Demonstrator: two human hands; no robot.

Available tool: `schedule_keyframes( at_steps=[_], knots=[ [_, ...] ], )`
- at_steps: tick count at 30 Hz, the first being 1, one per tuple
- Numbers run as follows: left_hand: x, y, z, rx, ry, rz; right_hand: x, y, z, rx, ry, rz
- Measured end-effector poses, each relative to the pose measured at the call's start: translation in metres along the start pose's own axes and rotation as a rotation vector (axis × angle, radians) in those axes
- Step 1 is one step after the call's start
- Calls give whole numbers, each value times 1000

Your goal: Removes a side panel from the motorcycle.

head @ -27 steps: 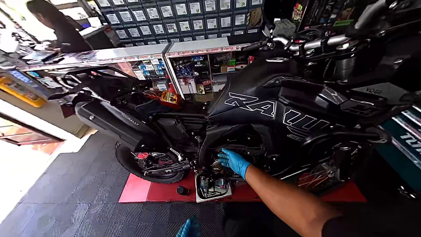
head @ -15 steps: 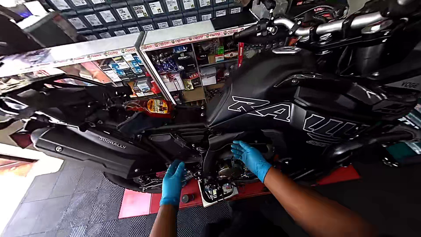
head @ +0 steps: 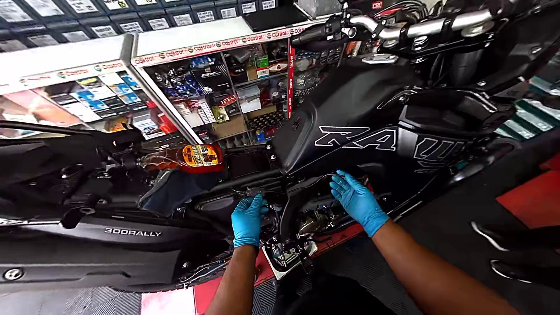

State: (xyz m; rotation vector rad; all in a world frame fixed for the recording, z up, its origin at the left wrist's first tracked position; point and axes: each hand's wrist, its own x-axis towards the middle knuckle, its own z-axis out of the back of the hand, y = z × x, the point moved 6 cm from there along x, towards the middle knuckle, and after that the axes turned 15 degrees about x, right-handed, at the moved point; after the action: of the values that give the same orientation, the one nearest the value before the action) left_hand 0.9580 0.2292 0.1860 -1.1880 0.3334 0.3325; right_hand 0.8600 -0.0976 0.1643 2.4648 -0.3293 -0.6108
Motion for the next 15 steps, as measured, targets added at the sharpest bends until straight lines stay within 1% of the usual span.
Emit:
schedule_keyframes(
  at_steps=[2,5,7,8,9,11,12,13,15],
  knots=[
    [5,-6,5,233,45,-53,-3,-1,-3,6,-61,43],
    [14,-24,17,866,35,-152,-5,-5,-8,10,-140,95],
    [10,-42,20,1174,2,-262,-8,-9,-9,-12,-189,119],
    [9,-48,21,1257,-55,-356,-10,-13,-7,-25,-208,128],
    [9,-54,22,1290,-143,-487,-11,-16,-4,-27,-224,133],
    [12,-61,24,1280,-310,-790,-12,-23,0,-9,-256,144],
    [14,-64,24,1266,-351,-911,-13,-24,1,-5,-265,149],
    [17,-65,24,1263,-354,-995,-13,-25,2,-5,-270,152],
    [20,-68,21,1292,-300,-1088,-14,-25,2,-26,-279,156]
  ],
)
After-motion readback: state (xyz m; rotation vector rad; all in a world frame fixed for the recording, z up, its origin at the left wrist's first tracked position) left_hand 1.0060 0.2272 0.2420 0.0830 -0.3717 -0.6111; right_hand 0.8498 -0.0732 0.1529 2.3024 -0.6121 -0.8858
